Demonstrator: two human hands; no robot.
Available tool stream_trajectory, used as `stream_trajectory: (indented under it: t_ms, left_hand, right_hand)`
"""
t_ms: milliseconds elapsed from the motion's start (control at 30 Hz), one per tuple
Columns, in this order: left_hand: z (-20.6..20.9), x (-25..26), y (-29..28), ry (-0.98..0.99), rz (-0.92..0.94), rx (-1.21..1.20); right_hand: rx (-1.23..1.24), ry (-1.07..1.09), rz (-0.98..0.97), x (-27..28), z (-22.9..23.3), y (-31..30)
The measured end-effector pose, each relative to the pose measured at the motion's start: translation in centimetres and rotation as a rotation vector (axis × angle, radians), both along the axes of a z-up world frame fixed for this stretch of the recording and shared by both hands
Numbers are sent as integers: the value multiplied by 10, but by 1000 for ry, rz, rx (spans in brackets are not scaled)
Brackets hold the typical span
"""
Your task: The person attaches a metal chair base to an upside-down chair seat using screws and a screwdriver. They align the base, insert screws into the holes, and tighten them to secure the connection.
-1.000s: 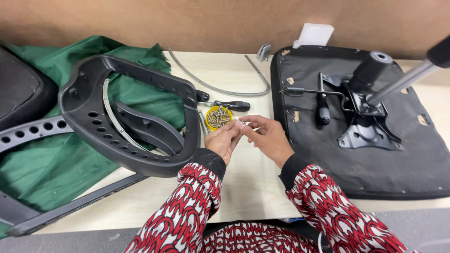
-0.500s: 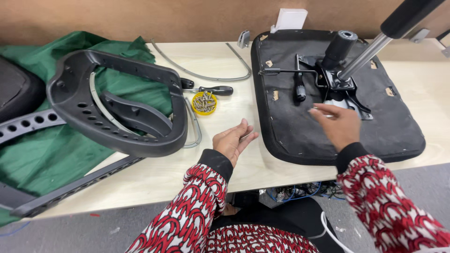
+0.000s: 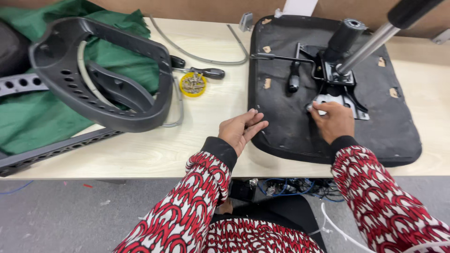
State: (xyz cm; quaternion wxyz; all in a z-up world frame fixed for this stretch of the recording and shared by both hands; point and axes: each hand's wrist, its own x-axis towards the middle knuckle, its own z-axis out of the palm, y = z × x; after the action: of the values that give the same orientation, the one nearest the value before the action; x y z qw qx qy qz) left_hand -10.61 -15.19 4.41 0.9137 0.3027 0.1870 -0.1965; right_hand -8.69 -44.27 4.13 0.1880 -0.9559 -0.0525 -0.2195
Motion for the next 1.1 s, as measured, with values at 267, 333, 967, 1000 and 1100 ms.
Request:
stream_trajectory:
  t_ms: [267,333,967,1000,1100]
  left_hand:
    - [-8,32,-76,-8,-165,19]
    - [-11,42,-91,-8,-203,29]
    - [-47,71,-146,96,-197,502]
    - [-47,70,-146,101,-188,502]
    - [-45,70,-145,94,-211,491]
  right_hand:
    - [-145,-24,205,12,10,-10]
    - [-130,-26,202,11,10,-11]
    - [228,-15,186,5,6,-6]
    - [279,-35,204,3,4,-5]
    - [396,12,117,0,-4,-2]
